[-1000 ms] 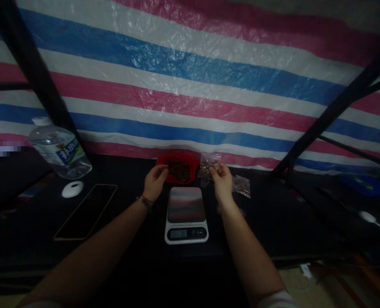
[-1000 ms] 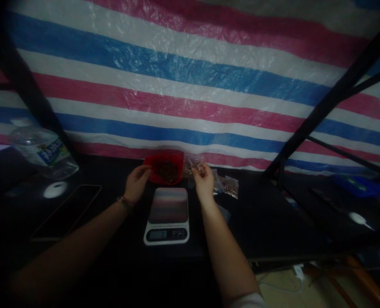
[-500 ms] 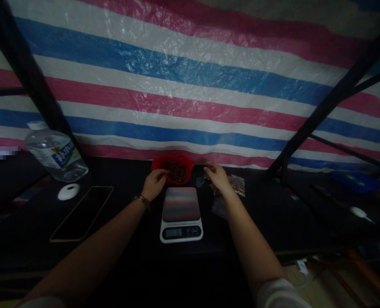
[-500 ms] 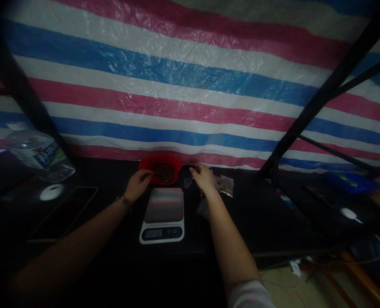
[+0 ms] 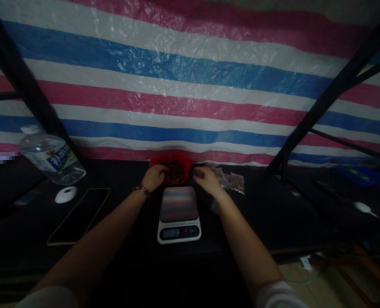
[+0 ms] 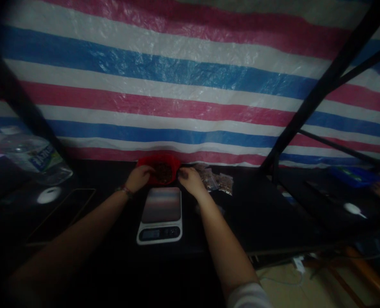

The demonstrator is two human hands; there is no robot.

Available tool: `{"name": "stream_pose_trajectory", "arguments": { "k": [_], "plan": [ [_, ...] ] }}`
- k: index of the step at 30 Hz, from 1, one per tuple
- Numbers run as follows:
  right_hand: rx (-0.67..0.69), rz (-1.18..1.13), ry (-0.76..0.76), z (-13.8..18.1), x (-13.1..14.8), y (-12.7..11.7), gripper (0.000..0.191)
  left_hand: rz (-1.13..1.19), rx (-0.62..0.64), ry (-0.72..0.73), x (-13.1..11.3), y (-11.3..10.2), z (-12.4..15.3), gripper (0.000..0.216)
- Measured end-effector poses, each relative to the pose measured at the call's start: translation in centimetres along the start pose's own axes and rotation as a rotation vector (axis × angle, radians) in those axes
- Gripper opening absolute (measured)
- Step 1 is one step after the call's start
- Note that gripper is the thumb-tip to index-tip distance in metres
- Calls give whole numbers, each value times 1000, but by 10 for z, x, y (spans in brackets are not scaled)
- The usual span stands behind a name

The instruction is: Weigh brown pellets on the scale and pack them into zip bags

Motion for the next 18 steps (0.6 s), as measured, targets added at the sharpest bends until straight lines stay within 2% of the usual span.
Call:
{"name": "stream_pose_trajectory", "arguments": {
  "k": [3, 5, 7, 10, 12, 15, 18],
  "plan": [
    [49, -220, -24, -12, 22, 14, 49, -38, 58, 60, 3, 8, 6, 41],
    [121, -268, 1, -21, 32, 32, 56, -60, 109, 101, 5, 11, 10, 42],
    [198, -125, 6, -31, 36, 49, 48, -75, 166, 90, 7, 13, 11, 41],
    [302, 313, -62, -43, 35, 63, 25, -120, 186, -8, 8, 14, 11, 41],
    [332, 475, -93, -48, 31, 65, 19, -154, 148, -29, 7, 13, 10, 40],
    [364, 541, -103, -50, 28, 63, 23, -181, 78, 13, 6, 9, 11, 37],
    [425, 572, -146, -49, 29, 63, 24, -204, -131, -58, 12, 1, 12, 40]
  ]
}}
Point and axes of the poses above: each hand's wrist, its own z-axis away from the middle knuckle, its own y-axis out of the palm, x = y × z, the point moved 1 cm from there along -z, towards the middle knuckle, and after that the axes turned 9 degrees about -x, right-handed, at the moved point
